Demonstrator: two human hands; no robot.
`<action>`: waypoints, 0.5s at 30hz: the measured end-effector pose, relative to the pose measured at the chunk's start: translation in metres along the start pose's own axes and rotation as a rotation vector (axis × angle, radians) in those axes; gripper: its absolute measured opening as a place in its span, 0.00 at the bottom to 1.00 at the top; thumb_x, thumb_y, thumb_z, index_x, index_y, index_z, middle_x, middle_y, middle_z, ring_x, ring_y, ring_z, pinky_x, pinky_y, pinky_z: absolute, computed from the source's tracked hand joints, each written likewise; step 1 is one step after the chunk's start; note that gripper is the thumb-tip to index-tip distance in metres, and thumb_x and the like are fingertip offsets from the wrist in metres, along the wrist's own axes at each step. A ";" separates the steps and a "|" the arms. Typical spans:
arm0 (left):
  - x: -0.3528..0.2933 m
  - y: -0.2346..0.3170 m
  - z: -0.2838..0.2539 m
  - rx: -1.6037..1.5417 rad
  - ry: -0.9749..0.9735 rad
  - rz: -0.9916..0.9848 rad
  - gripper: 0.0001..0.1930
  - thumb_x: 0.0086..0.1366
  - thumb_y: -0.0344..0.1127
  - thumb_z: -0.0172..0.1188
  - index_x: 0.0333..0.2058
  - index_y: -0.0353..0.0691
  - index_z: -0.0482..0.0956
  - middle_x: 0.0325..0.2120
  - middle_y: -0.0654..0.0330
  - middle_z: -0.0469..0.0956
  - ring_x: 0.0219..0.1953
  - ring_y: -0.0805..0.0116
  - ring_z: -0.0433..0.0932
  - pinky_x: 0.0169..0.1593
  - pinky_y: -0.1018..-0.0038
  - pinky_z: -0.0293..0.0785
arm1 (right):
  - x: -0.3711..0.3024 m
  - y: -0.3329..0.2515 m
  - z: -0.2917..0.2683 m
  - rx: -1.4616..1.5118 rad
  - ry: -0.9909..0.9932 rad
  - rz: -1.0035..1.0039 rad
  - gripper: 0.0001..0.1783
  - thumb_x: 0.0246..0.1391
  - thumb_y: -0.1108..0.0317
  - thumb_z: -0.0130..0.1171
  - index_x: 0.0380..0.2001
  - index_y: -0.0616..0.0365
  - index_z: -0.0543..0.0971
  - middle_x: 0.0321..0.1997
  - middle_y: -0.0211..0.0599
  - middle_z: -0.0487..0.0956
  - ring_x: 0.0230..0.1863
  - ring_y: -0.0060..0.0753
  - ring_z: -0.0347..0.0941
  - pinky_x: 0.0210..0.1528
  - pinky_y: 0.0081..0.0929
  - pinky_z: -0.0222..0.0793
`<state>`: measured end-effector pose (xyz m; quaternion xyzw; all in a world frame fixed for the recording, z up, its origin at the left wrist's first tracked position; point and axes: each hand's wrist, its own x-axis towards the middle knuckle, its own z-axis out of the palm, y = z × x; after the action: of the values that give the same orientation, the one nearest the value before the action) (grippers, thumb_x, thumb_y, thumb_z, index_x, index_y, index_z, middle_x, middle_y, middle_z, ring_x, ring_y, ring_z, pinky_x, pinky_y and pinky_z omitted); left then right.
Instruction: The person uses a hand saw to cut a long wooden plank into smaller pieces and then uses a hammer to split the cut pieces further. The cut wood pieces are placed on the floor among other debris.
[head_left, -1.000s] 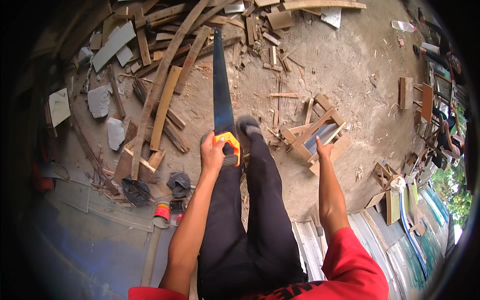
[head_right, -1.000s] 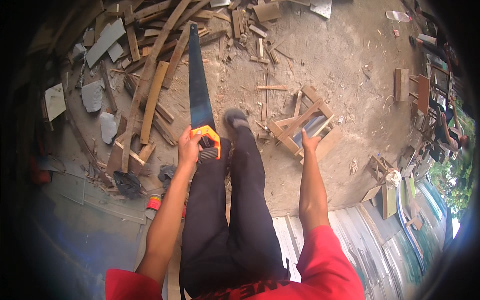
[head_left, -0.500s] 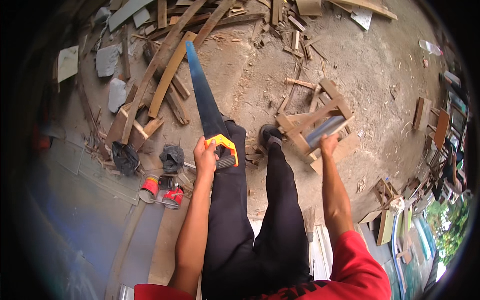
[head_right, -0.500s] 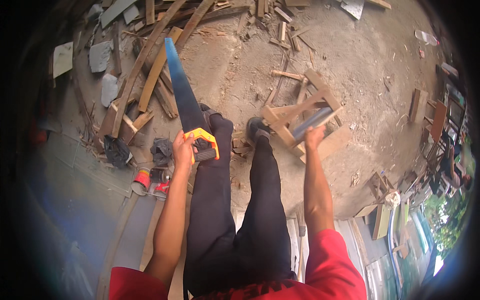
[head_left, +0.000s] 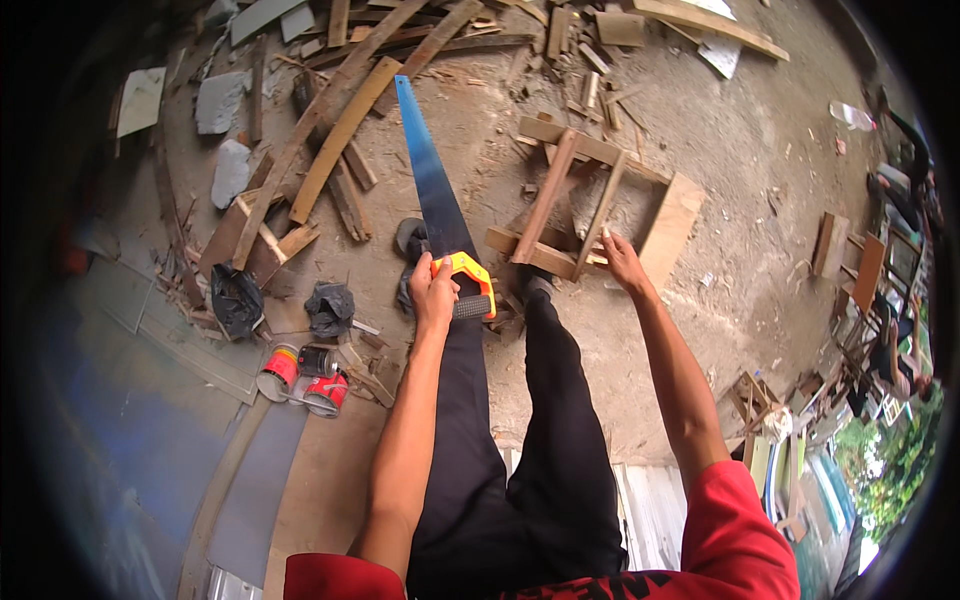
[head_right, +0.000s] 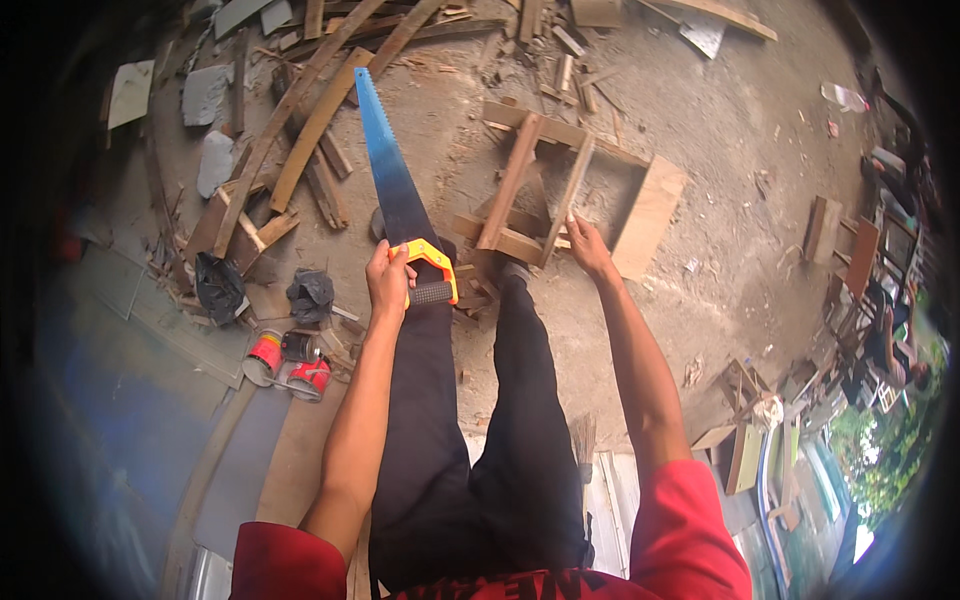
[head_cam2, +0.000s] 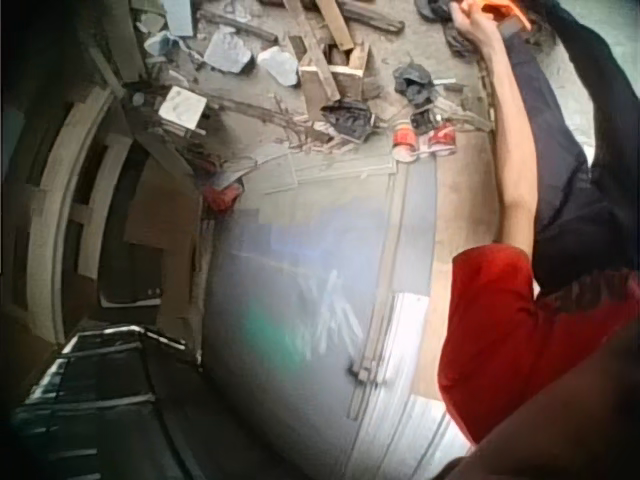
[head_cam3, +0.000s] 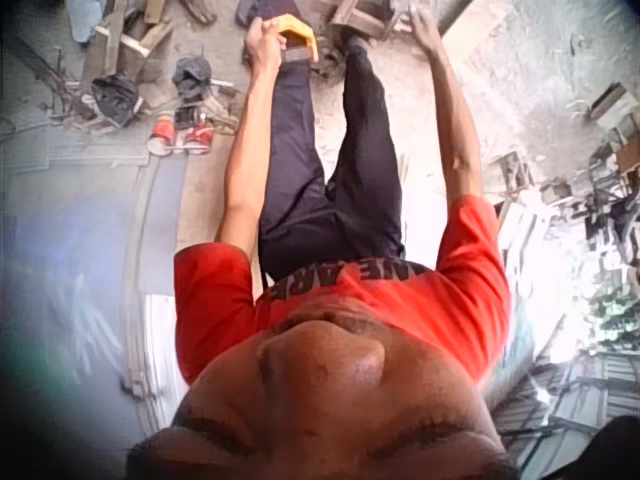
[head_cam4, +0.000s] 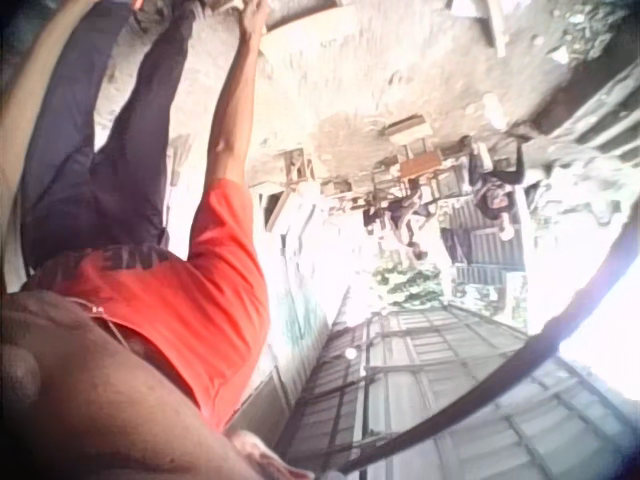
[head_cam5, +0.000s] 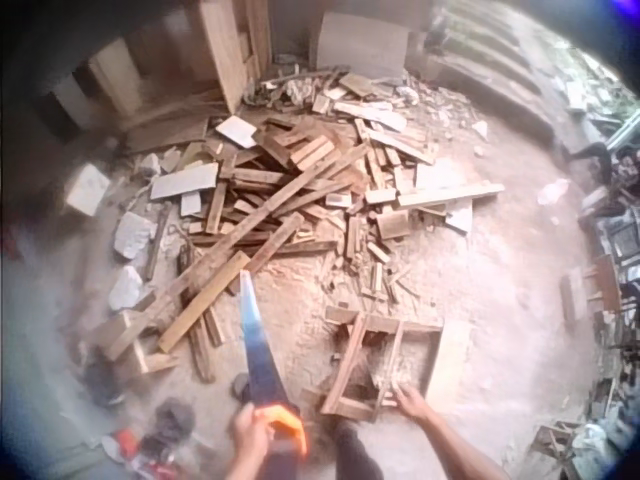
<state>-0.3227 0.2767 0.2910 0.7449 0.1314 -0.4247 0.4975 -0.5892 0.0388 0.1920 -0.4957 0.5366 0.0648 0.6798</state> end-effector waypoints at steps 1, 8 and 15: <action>-0.004 0.002 0.007 0.004 -0.010 -0.002 0.12 0.69 0.35 0.58 0.42 0.31 0.70 0.21 0.65 0.69 0.17 0.79 0.68 0.17 0.80 0.64 | -0.008 0.002 -0.007 -0.013 -0.053 -0.008 0.34 0.68 0.43 0.44 0.60 0.63 0.69 0.54 0.50 0.77 0.51 0.40 0.77 0.49 0.35 0.75; -0.050 0.000 0.042 0.032 -0.150 0.029 0.14 0.67 0.40 0.62 0.29 0.42 0.67 0.18 0.68 0.68 0.12 0.83 0.63 0.13 0.82 0.59 | -0.033 0.075 -0.084 -0.285 0.323 0.000 0.24 0.66 0.56 0.55 0.52 0.67 0.73 0.42 0.44 0.82 0.40 0.30 0.78 0.40 0.27 0.73; -0.050 -0.045 0.058 -0.036 -0.093 0.145 0.17 0.69 0.39 0.60 0.26 0.46 0.61 0.14 0.69 0.64 0.11 0.83 0.62 0.12 0.81 0.57 | 0.047 0.245 -0.223 -0.359 0.524 0.322 0.56 0.44 0.40 0.72 0.59 0.80 0.64 0.57 0.62 0.74 0.58 0.50 0.72 0.58 0.40 0.68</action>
<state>-0.4096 0.2597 0.2922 0.7229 0.0616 -0.4193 0.5458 -0.8701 -0.0255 0.0213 -0.5162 0.7440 0.1352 0.4021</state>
